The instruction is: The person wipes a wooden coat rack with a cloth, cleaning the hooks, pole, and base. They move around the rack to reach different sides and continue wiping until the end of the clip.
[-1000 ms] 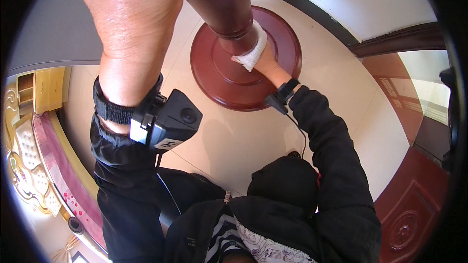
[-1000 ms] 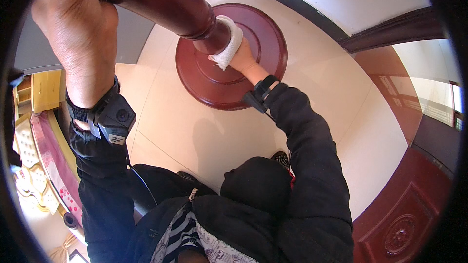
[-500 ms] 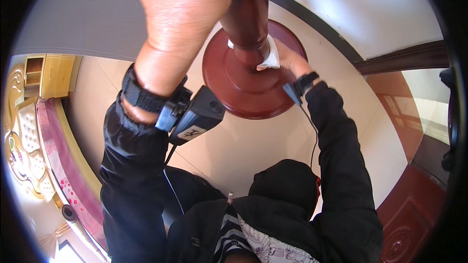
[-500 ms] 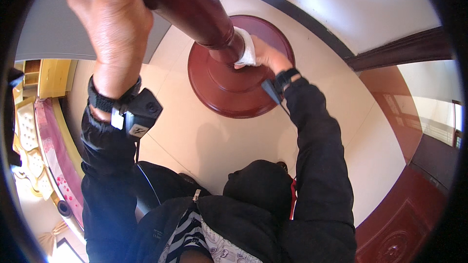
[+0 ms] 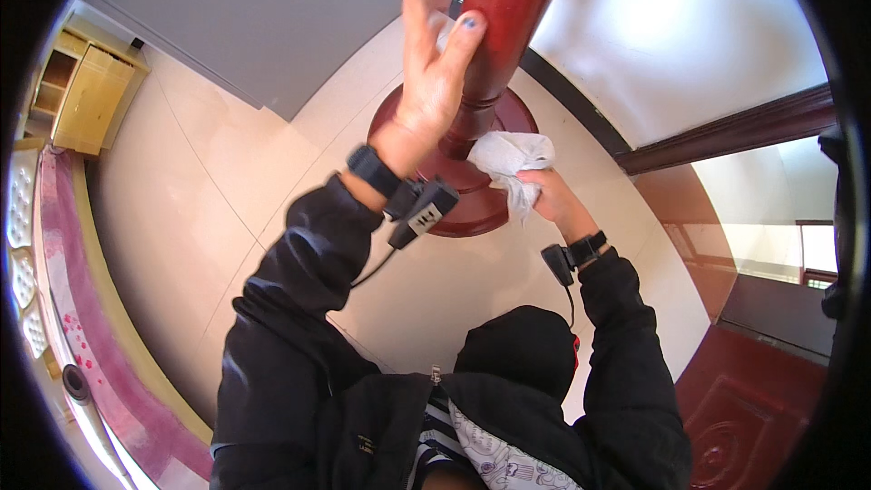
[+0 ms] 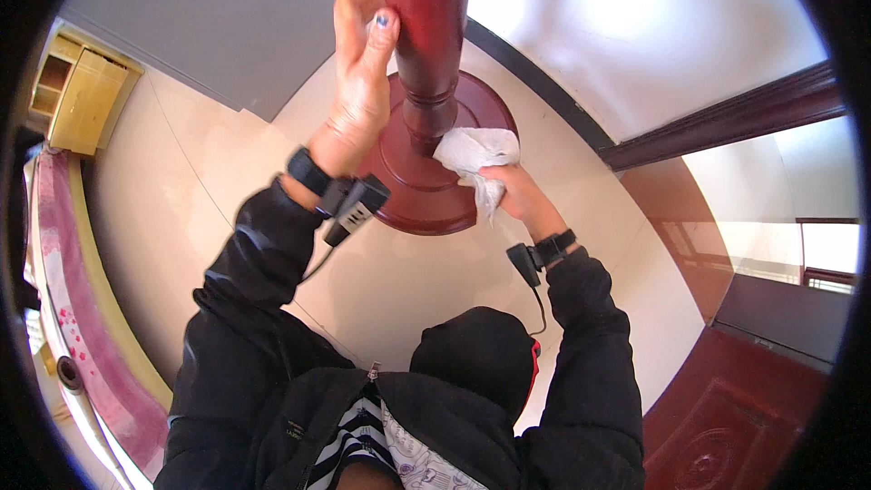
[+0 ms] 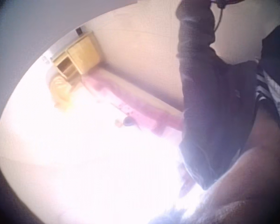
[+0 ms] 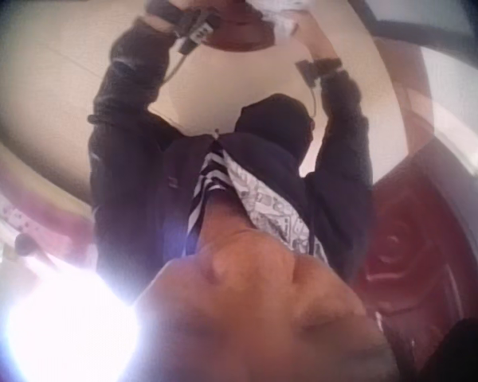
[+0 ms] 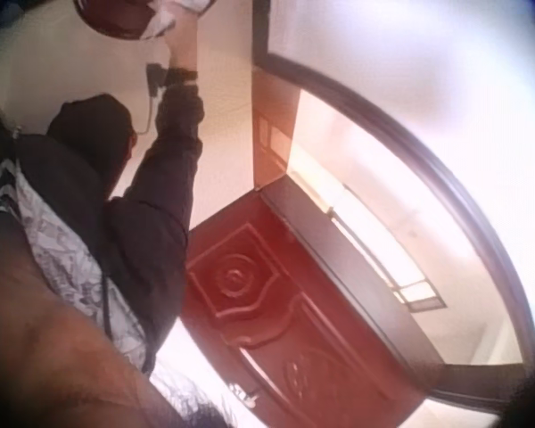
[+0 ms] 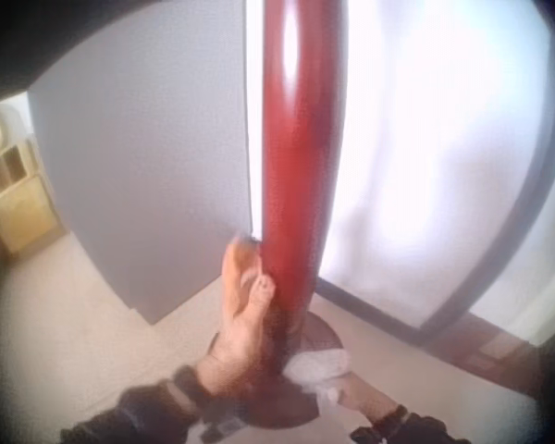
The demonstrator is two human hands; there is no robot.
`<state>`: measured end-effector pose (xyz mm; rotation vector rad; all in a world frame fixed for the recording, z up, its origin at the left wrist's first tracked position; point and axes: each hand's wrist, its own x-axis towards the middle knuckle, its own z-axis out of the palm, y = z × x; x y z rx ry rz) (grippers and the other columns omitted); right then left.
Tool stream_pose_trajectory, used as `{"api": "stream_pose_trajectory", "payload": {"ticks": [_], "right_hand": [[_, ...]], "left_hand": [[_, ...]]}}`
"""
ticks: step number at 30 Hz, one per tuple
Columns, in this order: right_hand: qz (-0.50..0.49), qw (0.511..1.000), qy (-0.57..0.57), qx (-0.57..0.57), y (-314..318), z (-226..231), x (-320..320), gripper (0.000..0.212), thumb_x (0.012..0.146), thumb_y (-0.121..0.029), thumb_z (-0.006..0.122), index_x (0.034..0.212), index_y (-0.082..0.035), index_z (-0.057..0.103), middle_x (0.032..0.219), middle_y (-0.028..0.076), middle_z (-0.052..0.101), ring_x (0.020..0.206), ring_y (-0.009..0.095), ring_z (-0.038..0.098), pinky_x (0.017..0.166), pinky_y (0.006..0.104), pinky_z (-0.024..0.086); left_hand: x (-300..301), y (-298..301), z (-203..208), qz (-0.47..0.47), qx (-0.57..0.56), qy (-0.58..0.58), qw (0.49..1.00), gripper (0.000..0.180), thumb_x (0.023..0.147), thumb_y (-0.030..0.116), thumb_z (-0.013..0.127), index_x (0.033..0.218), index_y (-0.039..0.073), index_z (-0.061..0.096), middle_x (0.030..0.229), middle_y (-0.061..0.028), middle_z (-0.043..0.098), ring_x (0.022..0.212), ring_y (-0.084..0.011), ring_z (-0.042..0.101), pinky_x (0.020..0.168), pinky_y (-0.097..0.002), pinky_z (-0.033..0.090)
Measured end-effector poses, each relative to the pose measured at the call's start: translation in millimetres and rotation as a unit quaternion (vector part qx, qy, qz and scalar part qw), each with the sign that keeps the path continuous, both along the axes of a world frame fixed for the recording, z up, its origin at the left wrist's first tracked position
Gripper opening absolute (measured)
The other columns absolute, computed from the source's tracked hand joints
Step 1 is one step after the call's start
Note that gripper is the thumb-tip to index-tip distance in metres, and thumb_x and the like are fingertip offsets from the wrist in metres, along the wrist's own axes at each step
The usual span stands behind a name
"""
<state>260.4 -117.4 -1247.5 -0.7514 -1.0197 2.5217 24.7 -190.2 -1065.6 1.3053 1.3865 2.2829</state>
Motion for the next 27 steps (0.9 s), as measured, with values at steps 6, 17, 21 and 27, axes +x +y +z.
{"api": "stream_pose_trajectory", "payload": {"ticks": [6, 17, 21, 27], "right_hand": [[-0.037, 0.962, -0.163, 0.214, 0, 55, 3, 0.055, 0.084, -0.008, 0.065, 0.137, 0.001, 0.051, 0.126, 0.01, 0.062, 0.108, 0.025, 0.063, 0.092, 0.0358, 0.051], [0.42, 0.639, -0.105, 0.635, -20, 130, -53, 0.076, 0.078, -0.027, 0.082, 0.14, 0.001, 0.05, 0.134, 0.023, 0.053, 0.125, 0.039, 0.051, 0.105, 0.0432, 0.043], [0.078, 0.709, -0.272, 0.646, 11, 161, -57, 0.061, 0.086, -0.033, 0.079, 0.132, 0.0, 0.058, 0.126, 0.016, 0.063, 0.118, 0.028, 0.061, 0.102, 0.0369, 0.046], [-0.067, 0.8, 0.163, 0.573, 31, 216, -111, 0.081, 0.087, -0.036, 0.08, 0.147, -0.001, 0.039, 0.138, 0.019, 0.056, 0.131, 0.034, 0.053, 0.109, 0.0477, 0.044]], "left_hand": [[31, -56, -102, -0.091, -0.285, -0.355, 0.885, 0.046, 0.103, 0.037, 0.055, 0.132, 0.002, 0.05, 0.109, -0.0089, 0.058, 0.096, -0.0165, 0.055, 0.085, -0.0318, 0.047], [75, -120, -134, -0.23, -0.16, -0.67, 0.688, 0.049, 0.104, 0.038, 0.052, 0.141, 0.006, 0.047, 0.133, -0.0125, 0.06, 0.123, -0.0287, 0.058, 0.106, -0.0449, 0.047], [42, -112, -138, -0.134, -0.115, -0.702, 0.69, 0.049, 0.104, 0.037, 0.055, 0.139, 0.004, 0.048, 0.127, -0.0122, 0.061, 0.114, -0.0289, 0.06, 0.099, -0.0419, 0.05], [30, -51, -134, -0.08, -0.118, -0.452, 0.881, 0.061, 0.1, 0.04, 0.062, 0.145, 0.005, 0.04, 0.122, -0.0068, 0.058, 0.111, -0.0221, 0.056, 0.096, -0.0333, 0.045]]}}
